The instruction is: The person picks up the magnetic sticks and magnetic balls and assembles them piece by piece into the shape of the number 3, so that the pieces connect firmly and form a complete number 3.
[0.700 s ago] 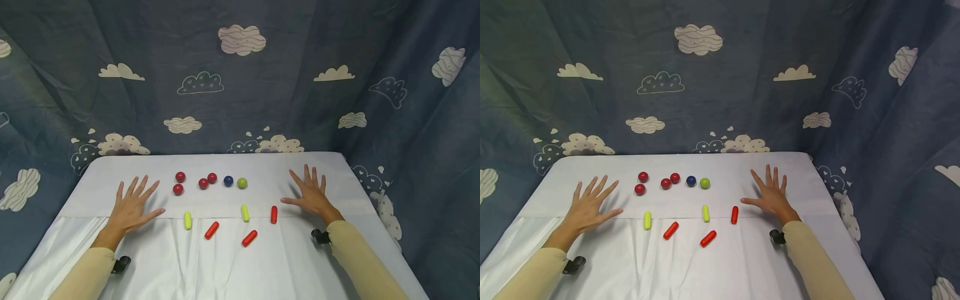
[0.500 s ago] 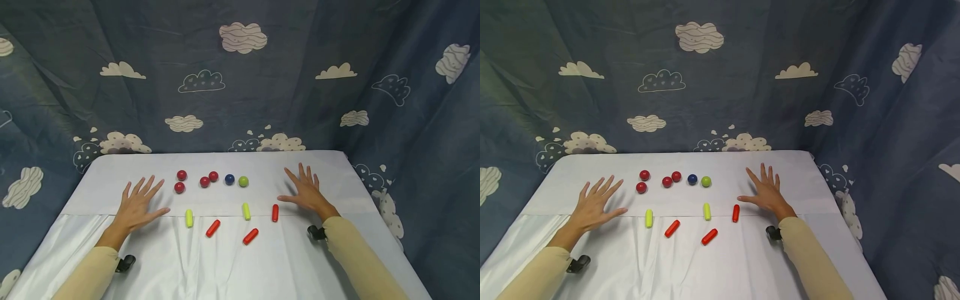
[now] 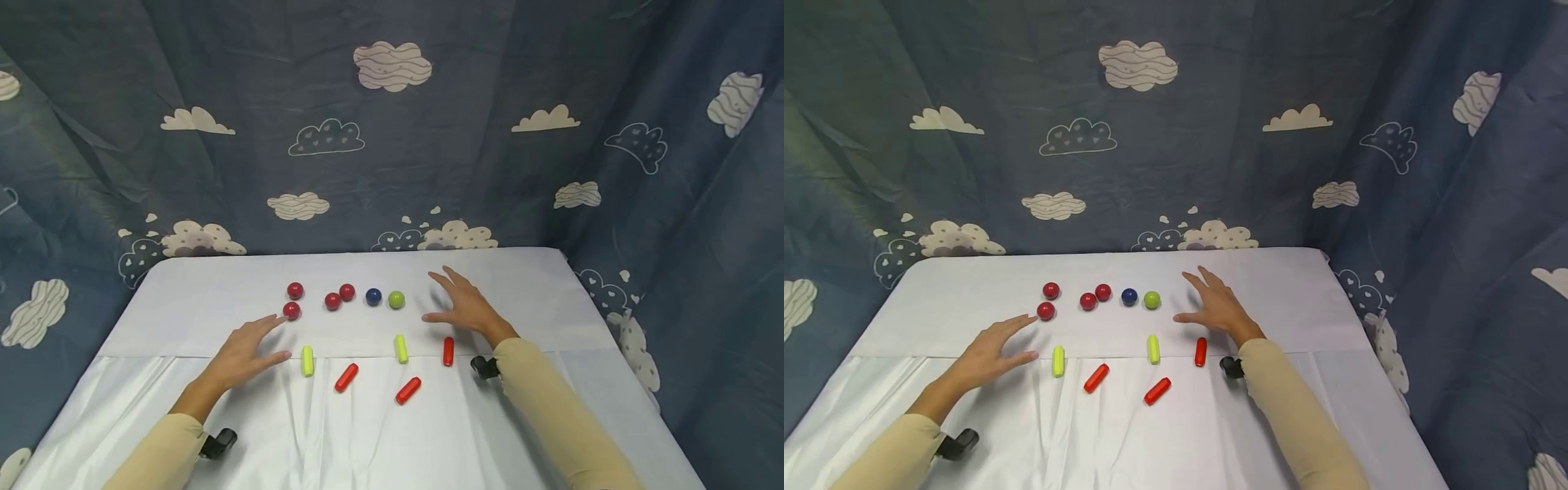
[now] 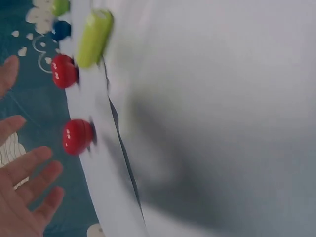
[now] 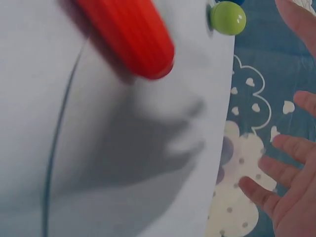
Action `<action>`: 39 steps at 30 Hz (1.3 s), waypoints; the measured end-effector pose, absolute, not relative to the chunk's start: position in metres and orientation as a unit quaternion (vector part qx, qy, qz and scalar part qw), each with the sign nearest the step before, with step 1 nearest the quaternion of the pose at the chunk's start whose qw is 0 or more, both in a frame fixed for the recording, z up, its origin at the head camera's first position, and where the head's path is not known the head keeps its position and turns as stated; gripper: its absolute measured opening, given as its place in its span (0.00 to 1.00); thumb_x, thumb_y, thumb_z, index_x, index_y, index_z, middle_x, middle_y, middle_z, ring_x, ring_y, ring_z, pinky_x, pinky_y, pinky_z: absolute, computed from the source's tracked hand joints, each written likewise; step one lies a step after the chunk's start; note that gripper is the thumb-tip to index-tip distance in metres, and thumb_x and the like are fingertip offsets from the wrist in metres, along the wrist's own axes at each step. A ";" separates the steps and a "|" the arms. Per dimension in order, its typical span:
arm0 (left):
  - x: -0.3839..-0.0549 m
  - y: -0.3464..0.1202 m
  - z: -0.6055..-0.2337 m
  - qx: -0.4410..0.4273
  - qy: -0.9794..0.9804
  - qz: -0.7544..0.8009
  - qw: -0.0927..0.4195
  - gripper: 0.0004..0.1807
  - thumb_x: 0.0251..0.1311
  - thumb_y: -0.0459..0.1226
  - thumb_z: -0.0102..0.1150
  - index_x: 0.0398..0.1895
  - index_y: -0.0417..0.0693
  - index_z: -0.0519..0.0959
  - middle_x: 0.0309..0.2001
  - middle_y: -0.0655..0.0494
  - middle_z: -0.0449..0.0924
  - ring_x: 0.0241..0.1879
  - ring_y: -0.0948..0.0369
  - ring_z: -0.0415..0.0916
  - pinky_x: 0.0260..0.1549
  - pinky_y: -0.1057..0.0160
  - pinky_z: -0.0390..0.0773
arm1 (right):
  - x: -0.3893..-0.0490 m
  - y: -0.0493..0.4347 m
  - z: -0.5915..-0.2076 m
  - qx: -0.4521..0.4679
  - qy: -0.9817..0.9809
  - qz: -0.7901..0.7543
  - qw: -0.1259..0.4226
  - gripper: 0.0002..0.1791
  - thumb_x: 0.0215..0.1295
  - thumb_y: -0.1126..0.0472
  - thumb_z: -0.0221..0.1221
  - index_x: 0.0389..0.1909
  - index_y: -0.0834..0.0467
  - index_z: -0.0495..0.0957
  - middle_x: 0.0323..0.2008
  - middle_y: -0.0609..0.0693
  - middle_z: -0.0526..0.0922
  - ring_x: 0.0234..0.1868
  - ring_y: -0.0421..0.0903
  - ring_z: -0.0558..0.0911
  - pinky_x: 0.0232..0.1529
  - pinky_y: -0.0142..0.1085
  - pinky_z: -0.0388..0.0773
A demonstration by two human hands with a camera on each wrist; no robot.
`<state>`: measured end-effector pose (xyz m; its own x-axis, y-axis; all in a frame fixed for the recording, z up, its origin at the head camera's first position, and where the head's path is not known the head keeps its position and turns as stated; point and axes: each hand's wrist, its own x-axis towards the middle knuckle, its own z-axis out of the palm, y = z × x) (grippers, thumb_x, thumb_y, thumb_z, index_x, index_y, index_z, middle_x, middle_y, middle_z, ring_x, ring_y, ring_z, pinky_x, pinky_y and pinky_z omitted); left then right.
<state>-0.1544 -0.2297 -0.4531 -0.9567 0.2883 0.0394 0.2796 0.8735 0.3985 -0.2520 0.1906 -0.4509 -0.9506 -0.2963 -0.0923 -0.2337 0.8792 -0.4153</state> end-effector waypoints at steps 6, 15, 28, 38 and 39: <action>-0.154 -0.223 -0.455 0.096 0.950 0.294 0.054 0.37 0.58 0.49 0.65 0.68 0.44 0.66 0.65 0.37 0.66 0.62 0.39 0.64 0.58 0.36 0.62 | -0.263 0.178 -0.453 -0.151 0.962 -0.212 0.081 0.52 0.49 0.39 0.69 0.73 0.49 0.56 0.73 0.60 0.53 0.71 0.62 0.55 0.63 0.63 0.56; -0.163 -0.202 -0.463 0.058 0.927 0.364 0.072 0.29 0.57 0.46 0.65 0.62 0.47 0.73 0.60 0.42 0.72 0.54 0.45 0.72 0.49 0.45 0.74 | -0.272 0.169 -0.458 -0.158 0.951 -0.249 0.089 0.50 0.48 0.45 0.73 0.71 0.51 0.61 0.68 0.59 0.63 0.66 0.58 0.65 0.63 0.58 0.61; -0.161 -0.191 -0.472 0.000 0.923 0.378 0.072 0.22 0.53 0.39 0.69 0.52 0.45 0.79 0.50 0.46 0.78 0.41 0.55 0.74 0.35 0.59 0.74 | -0.285 0.135 -0.465 -0.136 0.935 -0.298 0.136 0.43 0.48 0.52 0.74 0.66 0.52 0.68 0.59 0.56 0.72 0.52 0.52 0.75 0.53 0.46 0.74; -0.158 -0.180 -0.484 -0.037 0.925 0.372 0.062 0.22 0.52 0.40 0.69 0.50 0.44 0.78 0.38 0.51 0.76 0.36 0.56 0.71 0.34 0.58 0.71 | -0.292 0.118 -0.467 -0.116 0.920 -0.337 0.164 0.37 0.50 0.57 0.73 0.63 0.53 0.71 0.56 0.57 0.75 0.55 0.54 0.74 0.57 0.48 0.70; -0.158 -0.180 -0.485 -0.040 0.925 0.373 0.062 0.22 0.52 0.40 0.69 0.50 0.44 0.78 0.38 0.51 0.76 0.36 0.56 0.71 0.34 0.58 0.71 | -0.293 0.116 -0.467 -0.113 0.919 -0.338 0.167 0.36 0.50 0.57 0.73 0.62 0.53 0.72 0.56 0.57 0.75 0.55 0.54 0.73 0.59 0.48 0.69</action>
<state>-0.1578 -0.1800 -0.4846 -0.9891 -0.0273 -0.1448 -0.1202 0.7182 0.6854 -0.2926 0.1163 -0.4673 -0.9187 -0.3204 -0.2309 -0.0945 0.7462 -0.6590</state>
